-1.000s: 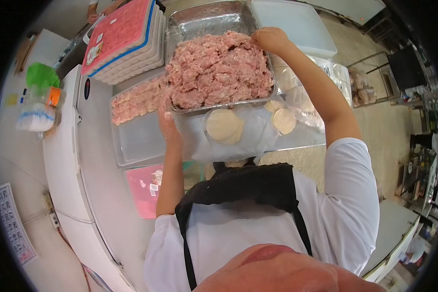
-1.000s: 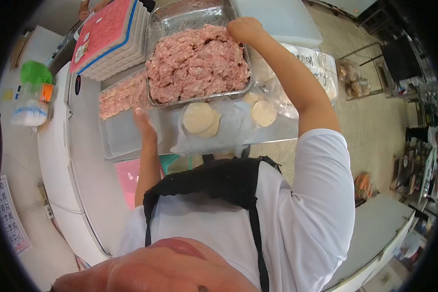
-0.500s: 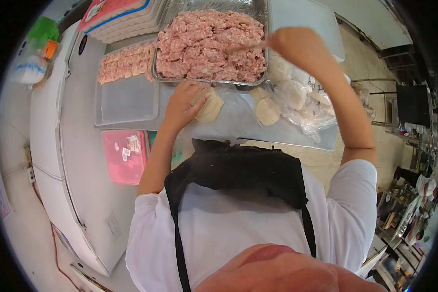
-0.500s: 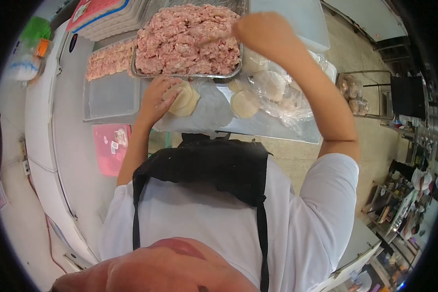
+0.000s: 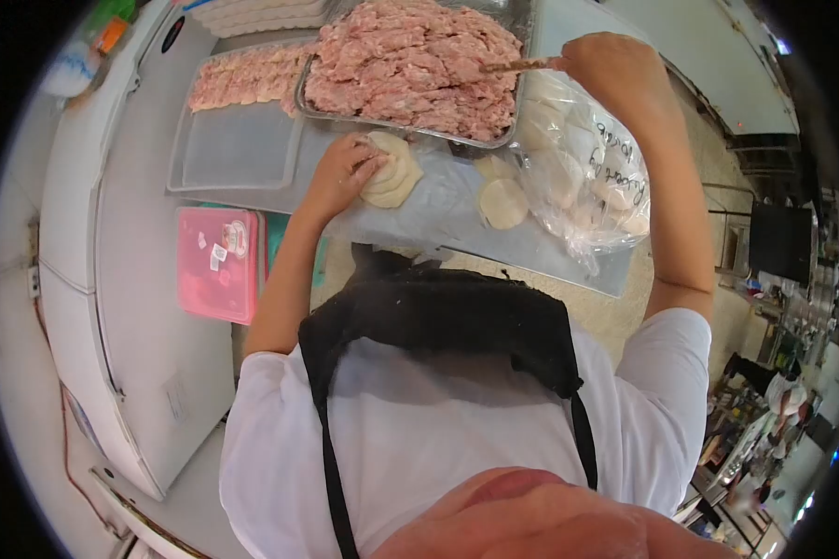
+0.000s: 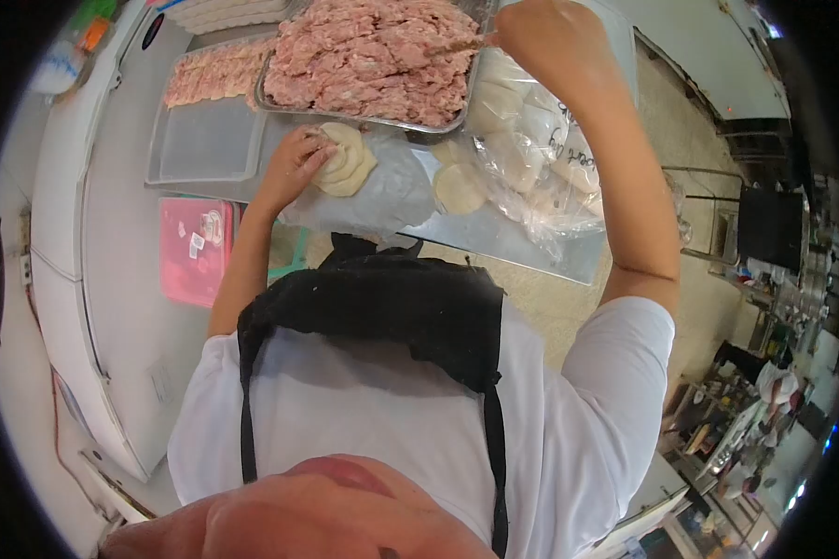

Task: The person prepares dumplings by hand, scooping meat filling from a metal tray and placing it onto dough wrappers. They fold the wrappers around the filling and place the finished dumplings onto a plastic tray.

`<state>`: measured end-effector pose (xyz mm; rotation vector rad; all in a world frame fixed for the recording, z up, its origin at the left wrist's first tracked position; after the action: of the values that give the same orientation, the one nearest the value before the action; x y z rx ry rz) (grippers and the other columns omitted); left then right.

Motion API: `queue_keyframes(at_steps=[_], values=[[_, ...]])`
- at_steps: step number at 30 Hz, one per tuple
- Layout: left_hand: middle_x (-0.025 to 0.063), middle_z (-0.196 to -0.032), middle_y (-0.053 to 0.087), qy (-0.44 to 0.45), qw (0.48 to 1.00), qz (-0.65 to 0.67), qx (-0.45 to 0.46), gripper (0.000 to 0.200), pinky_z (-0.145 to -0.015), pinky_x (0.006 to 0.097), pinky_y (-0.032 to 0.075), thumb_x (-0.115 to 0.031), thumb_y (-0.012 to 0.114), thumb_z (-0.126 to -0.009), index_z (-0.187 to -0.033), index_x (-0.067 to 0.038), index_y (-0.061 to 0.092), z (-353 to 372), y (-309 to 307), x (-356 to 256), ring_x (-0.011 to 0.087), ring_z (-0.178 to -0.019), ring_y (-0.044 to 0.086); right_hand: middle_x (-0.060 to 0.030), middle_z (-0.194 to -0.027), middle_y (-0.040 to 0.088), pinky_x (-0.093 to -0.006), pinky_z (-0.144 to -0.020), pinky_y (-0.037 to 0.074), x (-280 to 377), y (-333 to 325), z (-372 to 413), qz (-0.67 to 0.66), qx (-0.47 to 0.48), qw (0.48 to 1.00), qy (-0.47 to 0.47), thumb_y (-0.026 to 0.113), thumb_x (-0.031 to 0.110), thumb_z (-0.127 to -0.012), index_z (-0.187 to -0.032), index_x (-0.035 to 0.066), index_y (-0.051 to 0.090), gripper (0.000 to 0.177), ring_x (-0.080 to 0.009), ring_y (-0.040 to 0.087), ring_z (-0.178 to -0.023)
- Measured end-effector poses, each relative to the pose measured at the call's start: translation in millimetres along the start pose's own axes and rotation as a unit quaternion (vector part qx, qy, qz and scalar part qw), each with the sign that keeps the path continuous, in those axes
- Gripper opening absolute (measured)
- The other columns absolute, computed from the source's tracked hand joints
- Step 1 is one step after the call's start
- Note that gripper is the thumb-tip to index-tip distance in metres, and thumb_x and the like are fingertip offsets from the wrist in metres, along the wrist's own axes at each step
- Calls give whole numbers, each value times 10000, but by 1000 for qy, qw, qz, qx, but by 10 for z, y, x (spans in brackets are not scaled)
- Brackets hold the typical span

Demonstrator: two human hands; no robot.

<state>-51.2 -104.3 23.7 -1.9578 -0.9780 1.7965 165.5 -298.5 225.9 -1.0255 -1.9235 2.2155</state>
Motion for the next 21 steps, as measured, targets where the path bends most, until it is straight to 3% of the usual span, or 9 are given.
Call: queue_keyframes(at_steps=[4,6,9,10,12,13,15,18,21], values=[[114,-968,594,-6,997,57,-59,178,-800,347,466,-171,642,-848,-935,-17,661,14,-32,57,281,-897,587,-95,-813,666,-406,-644,497,349,367,-125,-112,-140,982,-55,531,328,-906,-839,107,668,269,-297,643,-790],[107,-986,599,-48,992,97,-67,179,-815,329,470,-177,621,-868,-946,-21,661,-16,-29,67,254,-916,601,-102,-856,671,-415,-677,502,766,694,-317,-156,-14,987,-45,507,375,-920,-898,127,674,300,-294,641,-839],[90,-1022,609,-55,979,151,-123,170,-813,312,482,-157,601,-896,-985,-19,641,-61,-66,167,208,-920,609,-100,-857,672,-422,-701,500,733,1093,-492,-180,11,983,-22,494,415,-922,-914,137,678,333,-294,637,-869],[83,-1025,609,-95,936,313,-133,181,-817,314,488,-162,592,-908,-1010,-17,625,-67,-60,276,201,-927,609,-91,-824,671,-427,-694,497,646,1094,-490,-195,-24,980,-12,521,418,-907,-897,138,678,321,-296,637,-859],[69,-1031,608,-169,765,606,-139,204,-826,317,499,-172,574,-931,-1060,-14,592,-79,-2,456,188,-941,610,-88,-817,670,-420,-693,496,475,1080,-490,-143,0,990,-8,541,413,-898,-899,126,680,318,-293,636,-859],[69,-1034,607,-183,737,636,-140,225,-835,321,503,-185,559,-941,-1083,-12,572,-81,-58,404,190,-948,610,-87,-814,669,-416,-692,496,385,1003,-508,-116,11,993,-6,552,410,-893,-899,120,681,317,-292,636,-859],[69,-1039,606,-206,678,690,-145,265,-854,329,509,-213,531,-962,-1128,-7,532,-66,-215,320,193,-962,612,-94,-775,675,-413,-613,505,261,614,-408,-87,-80,992,-39,603,349,-838,-746,92,675,283,-285,659,-767],[99,-1084,605,-185,773,597,-106,334,-891,353,502,-263,483,-984,-1188,1,496,10,-348,541,208,-991,613,-103,-746,662,-412,-610,507,219,-75,-292,-37,-82,996,4,616,283,-834,-736,94,671,220,-289,657,-738],[117,-1125,598,-228,694,671,-123,335,-888,358,506,-220,519,-968,-1210,10,489,57,-540,662,200,-1007,611,-108,-767,653,-408,-615,509,463,-409,-438,-20,-118,992,26,589,231,-839,-753,88,657,181,-294,651,-744]])
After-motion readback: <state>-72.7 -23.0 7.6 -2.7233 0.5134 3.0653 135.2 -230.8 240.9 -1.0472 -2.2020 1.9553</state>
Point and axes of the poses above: each hand's wrist, its own z-axis away from the middle knuckle, its own y-axis out of the palm, x = y × z, the point moved 4 cm from there along -z, towards the middle knuckle
